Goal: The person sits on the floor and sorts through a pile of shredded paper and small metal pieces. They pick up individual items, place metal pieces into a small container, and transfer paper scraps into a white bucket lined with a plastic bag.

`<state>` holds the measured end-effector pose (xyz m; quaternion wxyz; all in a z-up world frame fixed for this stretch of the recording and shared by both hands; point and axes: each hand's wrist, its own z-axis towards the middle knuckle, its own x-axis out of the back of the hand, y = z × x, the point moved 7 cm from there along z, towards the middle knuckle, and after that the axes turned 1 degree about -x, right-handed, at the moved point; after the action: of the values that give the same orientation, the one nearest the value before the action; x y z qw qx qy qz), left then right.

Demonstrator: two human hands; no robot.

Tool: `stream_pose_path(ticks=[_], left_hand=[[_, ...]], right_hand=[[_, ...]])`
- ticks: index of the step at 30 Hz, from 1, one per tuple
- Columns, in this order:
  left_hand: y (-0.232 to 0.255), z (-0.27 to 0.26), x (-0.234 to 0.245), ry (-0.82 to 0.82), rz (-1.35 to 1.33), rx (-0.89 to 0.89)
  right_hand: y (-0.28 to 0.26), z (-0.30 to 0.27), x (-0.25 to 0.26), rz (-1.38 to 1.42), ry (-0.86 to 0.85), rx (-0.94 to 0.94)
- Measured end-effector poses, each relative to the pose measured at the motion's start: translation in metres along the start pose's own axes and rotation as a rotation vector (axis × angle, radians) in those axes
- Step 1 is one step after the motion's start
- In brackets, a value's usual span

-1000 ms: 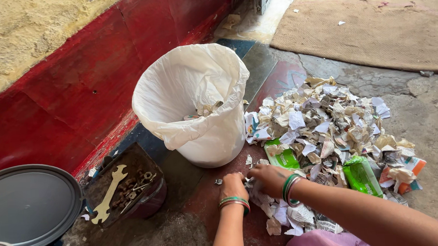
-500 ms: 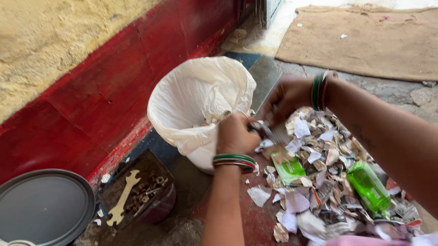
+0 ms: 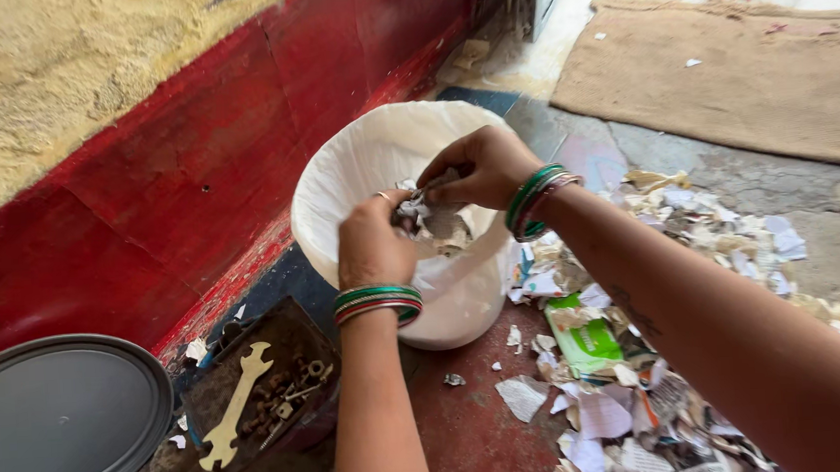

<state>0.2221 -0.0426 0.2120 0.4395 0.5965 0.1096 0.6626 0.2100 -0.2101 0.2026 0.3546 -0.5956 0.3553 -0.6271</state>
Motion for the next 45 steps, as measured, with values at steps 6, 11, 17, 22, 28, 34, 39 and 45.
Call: stream_pose_path(ticks=[6,11,17,22,28,34,39,45], left_hand=[[-0.016,0.005,-0.003,-0.02,0.046,-0.039],[-0.008,0.006,-0.001,0.054,0.006,-0.03],[0.011,0.005,-0.01,0.164,0.003,-0.091],[0.002,-0.003,-0.004,0.235,0.044,-0.096],[0.015,0.0,-0.014,0.22,0.115,-0.046],[0.033,0.003,-0.019,0.305,0.148,0.006],[0.036,0.01,-0.019,0.367,0.193,-0.002],[0.019,0.027,-0.024,0.219,0.359,0.427]], right_hand=[[0.002,0.018,0.003,-0.305,-0.005,0.174],[0.002,0.008,0.008,-0.354,0.018,0.179],[-0.004,0.013,0.001,-0.17,0.231,0.125],[-0.002,0.013,-0.008,-0.033,0.311,0.192],[0.011,-0.002,0.008,-0.051,0.243,0.247],[0.017,0.0,0.027,0.376,-0.055,0.376],[0.012,-0.01,0.017,-0.043,0.079,0.549],[0.004,-0.003,0.007,-0.171,0.156,0.517]])
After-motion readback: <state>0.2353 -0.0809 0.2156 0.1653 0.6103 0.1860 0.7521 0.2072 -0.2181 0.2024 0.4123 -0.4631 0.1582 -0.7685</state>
